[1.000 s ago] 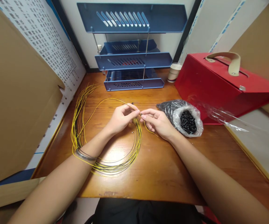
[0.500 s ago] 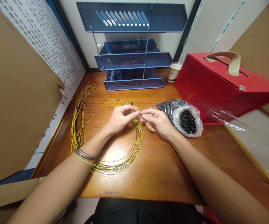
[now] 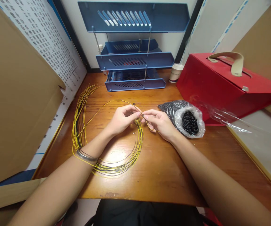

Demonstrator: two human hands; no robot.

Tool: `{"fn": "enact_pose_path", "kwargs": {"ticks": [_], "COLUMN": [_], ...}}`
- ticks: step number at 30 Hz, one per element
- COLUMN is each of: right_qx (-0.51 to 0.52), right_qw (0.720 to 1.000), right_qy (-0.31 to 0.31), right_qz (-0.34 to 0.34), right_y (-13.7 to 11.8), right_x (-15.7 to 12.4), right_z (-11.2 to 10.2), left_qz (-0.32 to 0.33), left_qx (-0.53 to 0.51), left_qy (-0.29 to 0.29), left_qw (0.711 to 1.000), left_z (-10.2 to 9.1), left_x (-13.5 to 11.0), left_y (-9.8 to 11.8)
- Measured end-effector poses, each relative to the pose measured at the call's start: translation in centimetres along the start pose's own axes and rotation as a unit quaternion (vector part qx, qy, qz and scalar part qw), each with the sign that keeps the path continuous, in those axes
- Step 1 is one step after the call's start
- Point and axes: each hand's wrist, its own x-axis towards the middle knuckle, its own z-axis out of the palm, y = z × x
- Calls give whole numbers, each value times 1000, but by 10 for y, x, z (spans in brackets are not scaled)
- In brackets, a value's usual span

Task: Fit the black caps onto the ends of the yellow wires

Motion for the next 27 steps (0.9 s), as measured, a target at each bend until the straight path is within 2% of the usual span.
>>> {"fn": "enact_pose_path", "kwargs": {"ticks": [9, 21, 27], "right_qx": [-3, -7, -15], "right_qw": [999, 999, 1000], "right_qy": [-35, -41, -6], "right_qz": [11, 7, -16], "right_y": [-3, -4, 2], "right_x": [-1, -1, 1], "right_z": [1, 1, -2], "left_qz": [24, 22, -11], "left_qx": [-23, -28, -20], "left_qy": [-39, -37, -5], "left_qw": [999, 999, 1000], "left_z": [-2, -1, -2], "left_x": [0, 0, 2], "left_y": [-3, -4, -5]}}
